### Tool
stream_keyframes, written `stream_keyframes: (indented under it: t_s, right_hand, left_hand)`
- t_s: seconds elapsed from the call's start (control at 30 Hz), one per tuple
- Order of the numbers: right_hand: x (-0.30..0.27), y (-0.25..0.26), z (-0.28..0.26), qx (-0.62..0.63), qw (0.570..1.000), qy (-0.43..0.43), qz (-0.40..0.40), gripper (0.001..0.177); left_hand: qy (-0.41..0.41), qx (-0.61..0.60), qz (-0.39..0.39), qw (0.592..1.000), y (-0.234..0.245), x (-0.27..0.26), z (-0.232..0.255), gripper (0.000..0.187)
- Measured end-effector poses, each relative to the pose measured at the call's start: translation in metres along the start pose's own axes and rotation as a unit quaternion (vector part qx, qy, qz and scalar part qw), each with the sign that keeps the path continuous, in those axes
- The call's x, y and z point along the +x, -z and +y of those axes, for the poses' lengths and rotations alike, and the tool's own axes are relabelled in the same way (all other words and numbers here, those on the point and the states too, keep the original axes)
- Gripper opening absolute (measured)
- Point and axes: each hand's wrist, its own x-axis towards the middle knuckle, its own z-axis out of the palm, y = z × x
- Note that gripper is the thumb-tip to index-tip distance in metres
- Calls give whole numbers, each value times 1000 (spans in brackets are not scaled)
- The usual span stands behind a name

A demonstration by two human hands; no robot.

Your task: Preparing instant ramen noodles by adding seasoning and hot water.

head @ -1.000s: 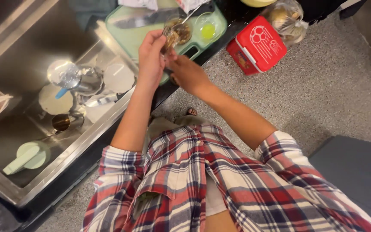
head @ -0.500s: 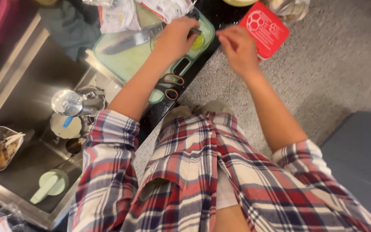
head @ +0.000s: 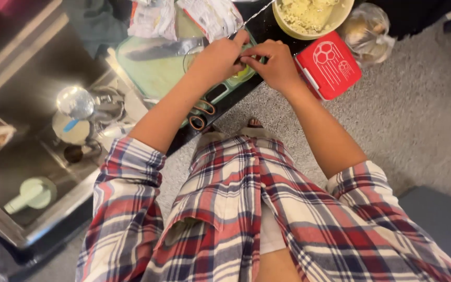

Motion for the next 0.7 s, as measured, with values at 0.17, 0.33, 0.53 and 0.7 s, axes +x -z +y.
stream_keyframes:
  t_s: [0.17, 0.33, 0.53, 0.7]
  right_hand:
    - [4, 6, 15, 26, 999, 36, -5, 9]
    - [6, 9, 22, 53, 994, 90, -16, 10]
    - [21, 17, 25, 68, 988, 80, -114, 18]
    - [25, 16, 37, 68, 979, 164, -102, 13]
  left_hand:
    - [20, -22, 54, 998, 2, -20, 3, 26]
    - [41, -19, 119, 992, -12, -34, 9, 13]
    - [16, 64, 147, 987, -26, -39, 9, 11]
    - [-1, 49, 166, 985, -29, -38, 8, 13]
